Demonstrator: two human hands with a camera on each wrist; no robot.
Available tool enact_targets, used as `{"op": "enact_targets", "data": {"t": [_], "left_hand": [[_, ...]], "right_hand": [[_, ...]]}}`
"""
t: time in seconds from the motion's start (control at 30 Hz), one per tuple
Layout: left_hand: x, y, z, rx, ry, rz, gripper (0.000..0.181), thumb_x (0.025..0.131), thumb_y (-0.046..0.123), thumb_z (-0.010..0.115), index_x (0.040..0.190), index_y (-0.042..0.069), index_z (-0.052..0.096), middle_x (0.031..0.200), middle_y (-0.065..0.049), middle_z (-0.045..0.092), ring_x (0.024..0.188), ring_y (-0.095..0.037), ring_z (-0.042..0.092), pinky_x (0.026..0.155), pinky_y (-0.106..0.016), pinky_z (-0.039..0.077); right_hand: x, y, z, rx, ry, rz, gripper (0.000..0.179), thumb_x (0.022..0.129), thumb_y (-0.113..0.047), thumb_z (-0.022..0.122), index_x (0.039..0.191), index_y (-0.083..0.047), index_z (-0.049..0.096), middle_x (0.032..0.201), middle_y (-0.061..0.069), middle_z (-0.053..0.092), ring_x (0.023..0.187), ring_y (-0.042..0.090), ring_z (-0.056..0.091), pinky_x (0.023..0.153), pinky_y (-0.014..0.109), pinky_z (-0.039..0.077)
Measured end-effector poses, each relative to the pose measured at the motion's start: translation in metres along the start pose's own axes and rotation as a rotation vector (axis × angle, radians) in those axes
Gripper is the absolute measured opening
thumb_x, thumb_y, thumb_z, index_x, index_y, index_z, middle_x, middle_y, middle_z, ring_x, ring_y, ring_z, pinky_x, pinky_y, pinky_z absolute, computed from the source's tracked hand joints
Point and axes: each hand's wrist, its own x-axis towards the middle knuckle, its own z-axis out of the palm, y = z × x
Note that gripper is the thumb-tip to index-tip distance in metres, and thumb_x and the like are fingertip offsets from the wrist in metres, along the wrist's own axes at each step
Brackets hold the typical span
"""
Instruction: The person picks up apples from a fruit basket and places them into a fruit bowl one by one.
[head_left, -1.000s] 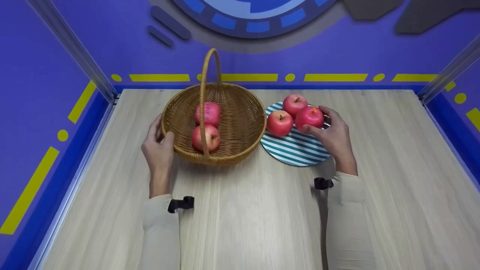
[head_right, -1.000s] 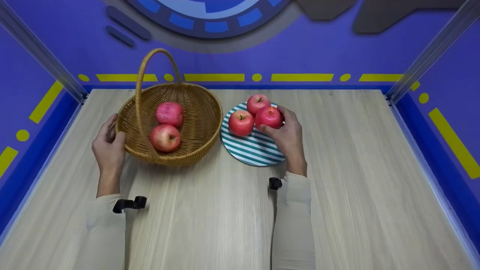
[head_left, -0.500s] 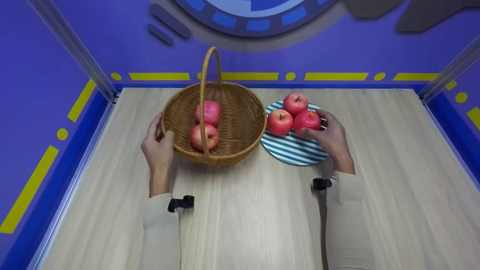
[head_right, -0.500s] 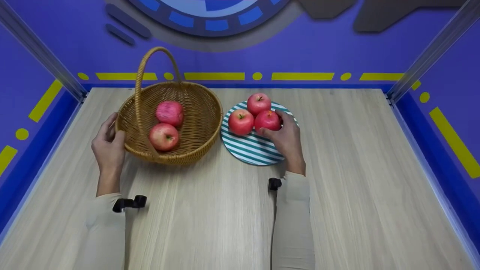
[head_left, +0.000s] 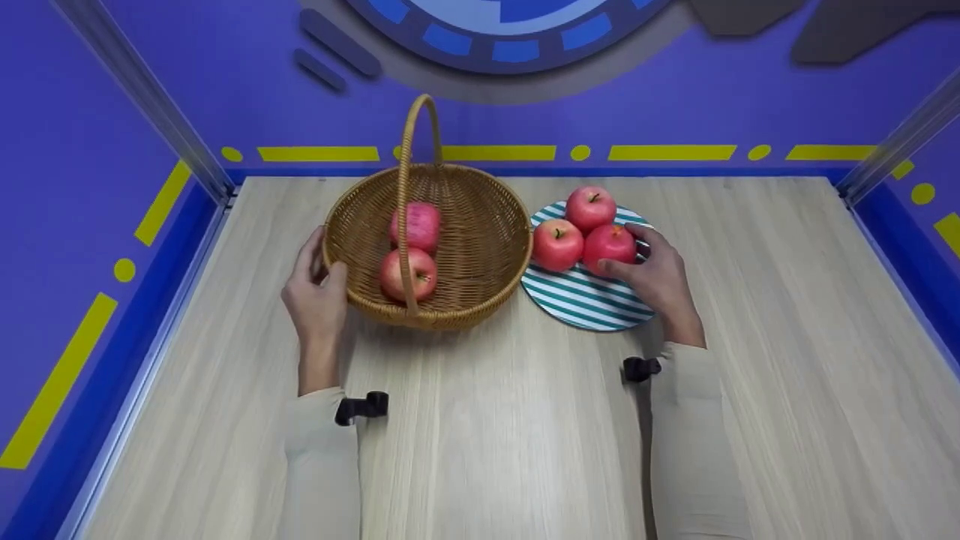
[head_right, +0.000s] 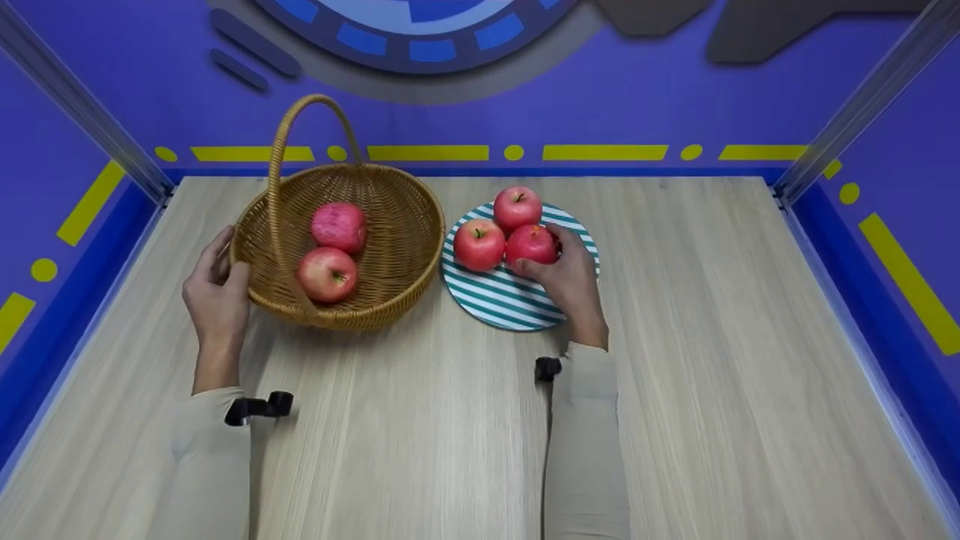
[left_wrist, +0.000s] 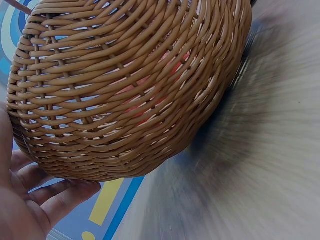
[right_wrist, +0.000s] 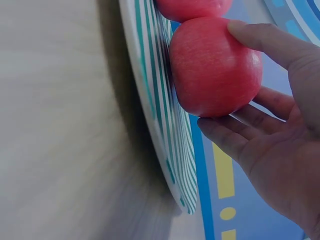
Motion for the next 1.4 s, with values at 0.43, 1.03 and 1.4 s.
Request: {"op": "enact_targets", "data": {"t": [0.43,1.03,1.4], "left_hand": [[0.0001,0.0005,-0.0002,0.000,-0.003,0.005,0.054,0.092,-0.003,0.060,0.145,0.005,0.065,0.140,-0.011,0.068,0.118,-0.027,0.071,0.095,-0.027,0.058],[-0.0002,-0.0010,0.0000,-0.014,0.001,-0.001,0.054,0.092,-0.001,0.059,0.145,0.006,0.066,0.140,-0.010,0.068,0.120,-0.023,0.070,0.095,-0.026,0.057],[0.0000,-0.0013,0.0001,-0.007,0.003,0.005,0.054,0.092,-0.001,0.059,0.145,0.006,0.066,0.139,-0.009,0.069,0.119,-0.020,0.070,0.095,-0.026,0.057]], "right_hand": [[-0.0009,0.0005,0.0016,0.021,-0.025,0.014,0.083,0.092,-0.021,0.085,0.161,-0.006,0.042,0.158,0.021,0.047,0.143,0.039,0.046,0.113,0.052,0.048],[0.0018,0.0026,0.0037,0.023,-0.023,0.009,0.087,0.091,-0.021,0.086,0.163,-0.005,0.038,0.160,0.020,0.044,0.146,0.037,0.041,0.115,0.050,0.046],[-0.0009,-0.0039,-0.0004,-0.005,-0.001,-0.015,0.087,0.092,-0.024,0.086,0.162,-0.003,0.039,0.161,0.020,0.044,0.147,0.036,0.041,0.117,0.050,0.044]]}}
